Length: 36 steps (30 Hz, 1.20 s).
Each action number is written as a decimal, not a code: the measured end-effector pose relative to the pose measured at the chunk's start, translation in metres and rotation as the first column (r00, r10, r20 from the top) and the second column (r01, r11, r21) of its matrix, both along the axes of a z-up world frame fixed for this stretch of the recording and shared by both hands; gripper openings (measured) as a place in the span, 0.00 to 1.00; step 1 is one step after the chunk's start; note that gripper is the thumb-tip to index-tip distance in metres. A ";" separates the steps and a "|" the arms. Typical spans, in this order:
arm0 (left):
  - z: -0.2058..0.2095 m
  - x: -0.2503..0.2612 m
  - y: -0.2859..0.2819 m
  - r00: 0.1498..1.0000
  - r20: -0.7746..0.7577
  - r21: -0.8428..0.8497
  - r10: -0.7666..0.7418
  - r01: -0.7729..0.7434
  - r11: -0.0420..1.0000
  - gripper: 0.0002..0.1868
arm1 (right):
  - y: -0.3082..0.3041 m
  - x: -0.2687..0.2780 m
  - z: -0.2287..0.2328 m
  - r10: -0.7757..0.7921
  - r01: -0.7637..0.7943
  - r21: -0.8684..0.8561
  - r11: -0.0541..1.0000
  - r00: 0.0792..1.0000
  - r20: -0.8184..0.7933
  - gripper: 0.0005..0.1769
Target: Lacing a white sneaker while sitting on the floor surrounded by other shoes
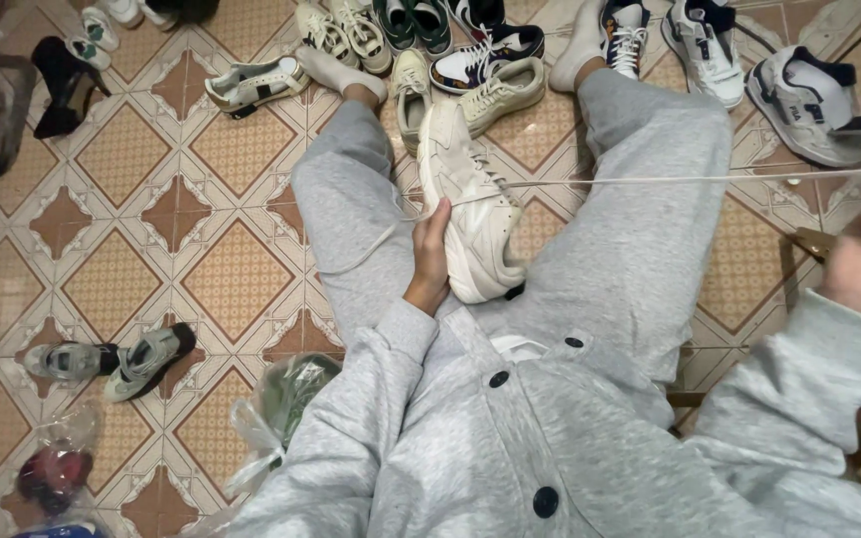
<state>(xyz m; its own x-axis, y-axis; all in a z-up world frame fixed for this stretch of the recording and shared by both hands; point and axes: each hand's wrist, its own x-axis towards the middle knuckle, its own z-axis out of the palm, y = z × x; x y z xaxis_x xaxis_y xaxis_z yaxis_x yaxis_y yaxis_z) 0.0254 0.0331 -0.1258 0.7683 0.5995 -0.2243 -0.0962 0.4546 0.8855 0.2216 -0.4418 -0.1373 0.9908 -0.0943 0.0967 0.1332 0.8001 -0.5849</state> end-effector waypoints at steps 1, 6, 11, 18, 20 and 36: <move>0.001 0.001 -0.002 1.000 0.000 0.002 -0.002 0.002 1.000 0.26 | 0.031 -0.009 0.030 -0.002 0.002 0.002 1.000 1.000 0.000 0.19; -0.007 0.005 -0.006 0.990 0.144 0.183 -0.006 -0.021 0.983 0.30 | 0.175 -0.047 0.103 -0.185 0.103 -0.423 0.900 0.970 -0.158 0.16; -0.008 0.004 -0.005 0.991 0.120 0.196 -0.061 0.036 0.980 0.28 | 0.276 -0.097 0.067 0.160 -0.226 -0.557 0.799 0.973 -0.164 0.16; -0.023 0.007 -0.002 0.993 0.076 0.187 -0.095 0.080 0.979 0.28 | 0.291 -0.098 0.034 0.305 -0.286 -0.690 0.665 0.947 -0.099 0.16; -0.025 0.007 -0.003 0.993 0.066 0.179 -0.099 0.086 0.980 0.29 | 0.292 -0.099 0.037 0.304 -0.293 -0.677 0.676 0.947 -0.106 0.17; -0.033 0.013 0.001 0.988 0.060 0.102 -0.139 0.133 0.986 0.31 | 0.299 -0.103 0.039 0.284 -0.241 -0.722 0.649 0.957 -0.064 0.16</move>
<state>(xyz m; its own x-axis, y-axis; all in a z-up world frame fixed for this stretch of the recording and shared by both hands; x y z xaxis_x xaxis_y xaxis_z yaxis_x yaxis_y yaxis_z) 0.0382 0.0340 -0.1592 0.8555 0.5048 -0.1154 -0.1001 0.3798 0.9196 0.1187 -0.1428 -0.0987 0.9547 0.2889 0.0714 0.0303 0.1445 -0.9890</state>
